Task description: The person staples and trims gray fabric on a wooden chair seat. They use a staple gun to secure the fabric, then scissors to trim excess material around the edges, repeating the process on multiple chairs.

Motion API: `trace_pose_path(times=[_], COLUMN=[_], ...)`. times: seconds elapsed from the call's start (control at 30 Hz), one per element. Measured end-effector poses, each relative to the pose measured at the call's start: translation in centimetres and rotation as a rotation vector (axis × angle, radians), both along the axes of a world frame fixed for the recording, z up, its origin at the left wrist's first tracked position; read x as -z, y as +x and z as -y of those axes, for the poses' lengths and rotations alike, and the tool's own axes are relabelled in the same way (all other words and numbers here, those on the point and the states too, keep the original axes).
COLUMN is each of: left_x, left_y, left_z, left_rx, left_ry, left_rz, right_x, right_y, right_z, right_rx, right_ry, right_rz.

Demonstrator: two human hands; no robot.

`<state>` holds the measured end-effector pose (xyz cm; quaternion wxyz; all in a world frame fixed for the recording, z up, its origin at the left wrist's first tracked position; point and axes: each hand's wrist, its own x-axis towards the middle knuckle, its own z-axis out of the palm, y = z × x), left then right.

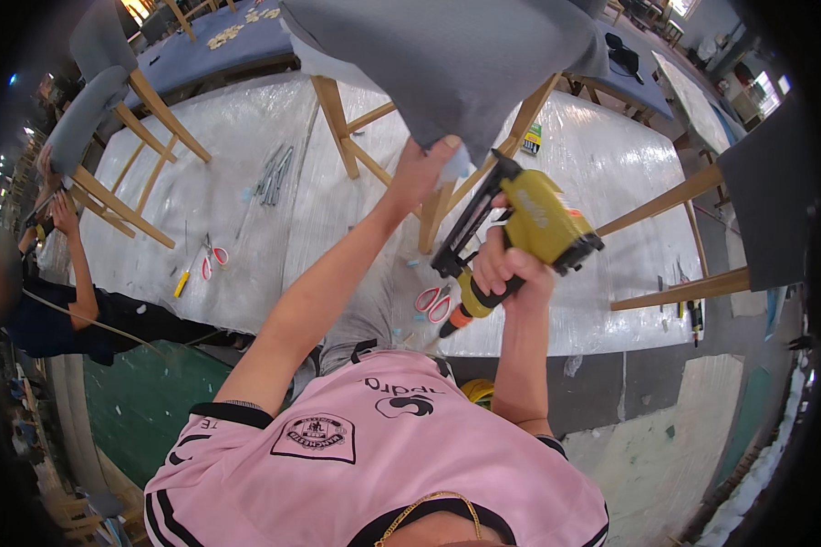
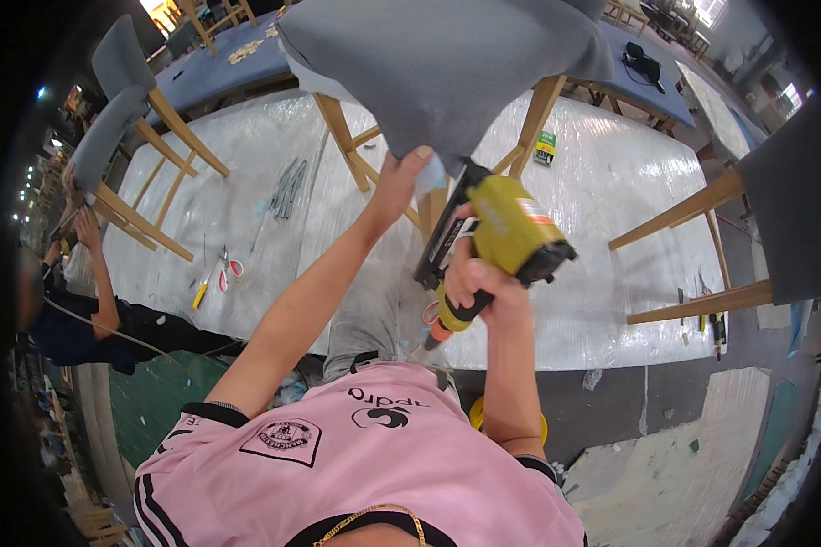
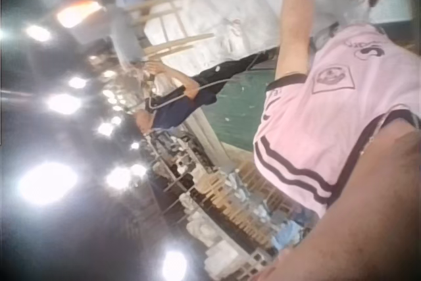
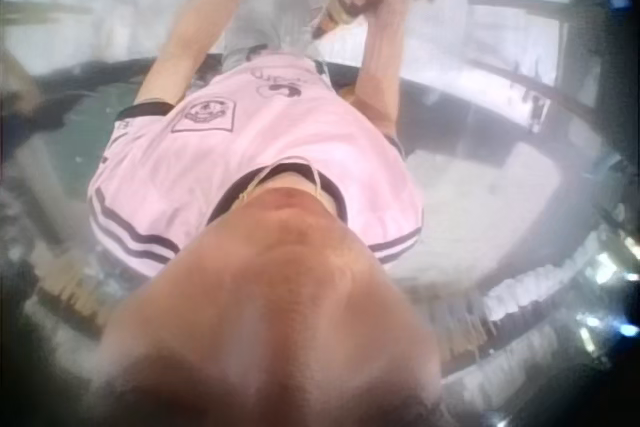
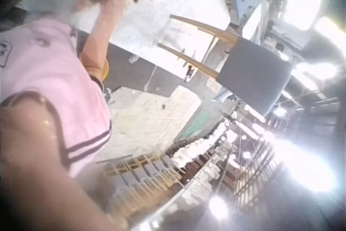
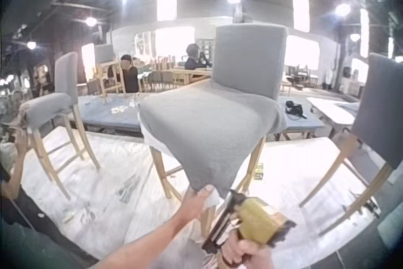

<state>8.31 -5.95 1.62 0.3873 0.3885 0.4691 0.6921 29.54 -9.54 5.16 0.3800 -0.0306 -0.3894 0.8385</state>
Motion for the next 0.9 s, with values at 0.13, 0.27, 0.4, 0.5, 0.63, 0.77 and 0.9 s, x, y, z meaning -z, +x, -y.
trace_pose_path(times=[0.13,0.27,0.4,0.5,0.63,0.77,0.9], left_x=[0.0,-0.9,-0.8,-5.5,-1.5,-5.6,-6.5], left_y=[2.5,1.6,0.5,1.5,-1.3,1.2,2.1], left_z=[0.9,2.0,3.3,6.4,3.6,5.5,5.7], left_rx=[0.066,0.24,0.38,0.348,0.742,0.291,0.165], left_ry=[-0.004,-0.004,0.207,0.023,0.228,-0.263,-0.305], left_rz=[0.034,0.136,0.178,0.407,0.588,0.486,0.274], right_x=[-0.3,-1.8,-1.5,-2.0,-2.5,-2.3,-1.8], right_y=[-2.9,-5.8,-7.4,-8.2,-9.1,-9.2,-8.3], right_z=[3.0,4.5,4.2,4.4,4.8,4.3,3.8], right_rx=[0.495,0.568,0.642,0.691,0.722,0.723,0.696], right_ry=[0.606,0.748,0.733,0.68,0.674,0.647,0.662], right_rz=[0.48,0.504,0.607,0.651,0.662,0.676,0.709])
